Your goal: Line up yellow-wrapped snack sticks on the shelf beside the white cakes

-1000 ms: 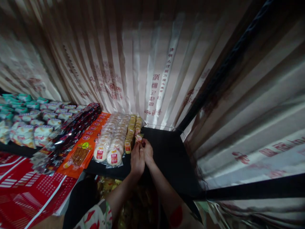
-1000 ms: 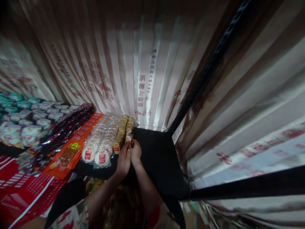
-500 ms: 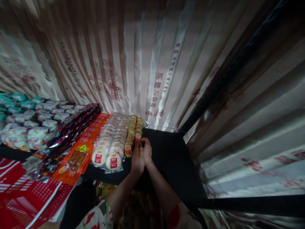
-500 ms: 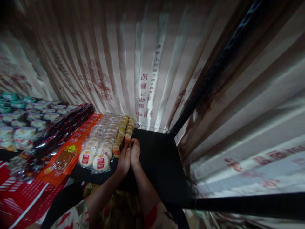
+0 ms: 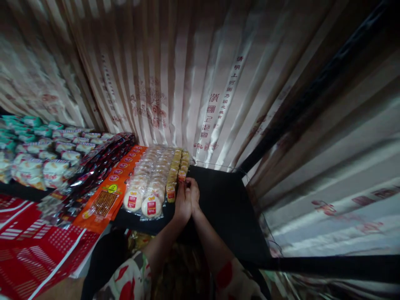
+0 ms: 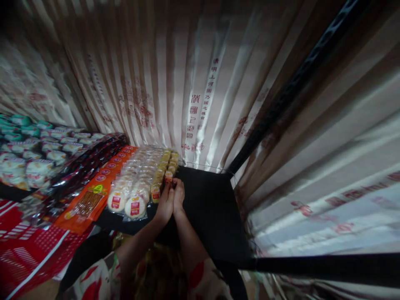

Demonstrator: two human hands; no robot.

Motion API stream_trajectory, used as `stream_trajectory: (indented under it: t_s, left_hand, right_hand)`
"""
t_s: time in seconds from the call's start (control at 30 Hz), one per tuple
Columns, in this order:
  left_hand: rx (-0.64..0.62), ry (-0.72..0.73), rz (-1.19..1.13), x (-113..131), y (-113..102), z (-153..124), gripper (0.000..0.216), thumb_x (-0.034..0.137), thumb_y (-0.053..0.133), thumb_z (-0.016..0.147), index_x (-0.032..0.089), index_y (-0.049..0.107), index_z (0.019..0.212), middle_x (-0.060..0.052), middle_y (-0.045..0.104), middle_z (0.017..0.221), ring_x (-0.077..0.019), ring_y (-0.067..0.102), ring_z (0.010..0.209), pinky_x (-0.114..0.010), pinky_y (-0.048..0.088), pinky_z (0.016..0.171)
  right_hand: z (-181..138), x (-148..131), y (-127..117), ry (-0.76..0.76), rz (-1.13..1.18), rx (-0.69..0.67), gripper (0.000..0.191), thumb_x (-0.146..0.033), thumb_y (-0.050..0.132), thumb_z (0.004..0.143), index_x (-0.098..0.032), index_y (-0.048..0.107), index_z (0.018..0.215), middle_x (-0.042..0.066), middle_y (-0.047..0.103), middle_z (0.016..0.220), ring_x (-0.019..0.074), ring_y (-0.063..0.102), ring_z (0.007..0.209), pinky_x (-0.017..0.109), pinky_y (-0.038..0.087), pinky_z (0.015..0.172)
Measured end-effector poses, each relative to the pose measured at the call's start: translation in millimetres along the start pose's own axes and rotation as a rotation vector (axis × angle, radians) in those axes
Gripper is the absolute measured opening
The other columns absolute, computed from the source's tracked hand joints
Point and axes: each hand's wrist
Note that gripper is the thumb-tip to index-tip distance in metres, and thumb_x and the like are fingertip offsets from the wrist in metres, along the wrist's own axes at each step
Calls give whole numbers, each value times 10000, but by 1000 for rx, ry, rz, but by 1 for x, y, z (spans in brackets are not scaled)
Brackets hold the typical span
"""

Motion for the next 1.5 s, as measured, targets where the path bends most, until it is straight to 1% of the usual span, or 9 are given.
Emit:
stream_trajectory:
  t_s: [0.23,0.5,0.6,0.7,0.83,0.97,1.17,1.3,1.5]
  left_hand:
    - [14,64,51,4,-16,-25,343,219,349,863,114,560,1113,-125,585,1193,-192,514,1143,-376,363,1028]
    - [-5,209,89,-22,-57,-118,269,212,341,872,175,583,984,-75,620,1021,-155,562,972,-327,441,901]
    - [32,145,156,-44,-74,-146,214,213,380,854,185,584,910,-57,618,911,-156,571,880,-318,463,826]
    - [31,-25,290,-70,-86,-161,217,144,399,803,177,588,902,-60,618,887,-165,577,857,-327,460,820]
    - [-14,-310,595,-93,-102,-167,245,159,409,816,144,583,988,-111,598,1014,-200,572,955,-325,439,852]
    - [-82,-372,805,-102,-116,-161,319,140,346,849,130,538,1104,-145,571,1129,-198,580,993,-298,428,848]
    - [-376,-385,1029,-104,-118,-144,413,98,326,834,89,441,1231,-182,644,937,-266,636,905,-357,459,757]
    - [-397,-355,1100,-104,-114,-141,473,50,286,820,78,394,1279,-223,623,981,-296,639,905,-402,462,748]
    - [-404,-365,1034,-102,-119,-139,398,147,378,830,94,434,1221,-218,601,1063,-273,635,927,-371,472,766]
  right_hand:
    - [-27,-3,-7,82,22,35,310,-240,454,726,-172,549,1013,72,606,989,178,572,868,322,463,803]
    - [-139,-22,-24,9,61,-5,270,-265,410,827,-177,550,1040,83,623,1002,173,591,908,309,482,797]
    - [-179,-26,-25,-113,-38,-87,242,-256,374,865,-188,591,946,77,637,941,174,583,901,325,458,851]
    - [-204,-25,-18,-196,-141,-212,256,-208,365,860,-187,615,912,86,644,925,186,580,907,326,453,854]
    - [-220,-21,-2,-73,-321,-465,286,-162,368,850,-182,630,964,89,666,935,204,607,880,329,459,825]
    - [-227,-12,16,102,-384,-631,347,-136,367,854,-166,600,1110,102,664,1058,198,616,949,297,442,857]
    - [-226,2,36,160,-326,-675,343,-104,401,804,-182,645,1033,109,675,1051,218,622,951,317,441,858]
    - [-227,9,39,141,-245,-606,329,-120,404,800,-197,655,998,110,682,1030,232,632,931,345,447,852]
    - [-228,13,34,173,-179,-537,316,-135,426,784,-212,637,1006,85,683,1015,217,631,944,337,451,858]
Point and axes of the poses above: each hand's wrist, its own z-axis towards the middle knuckle, its own y-axis out of the palm, x = y × z
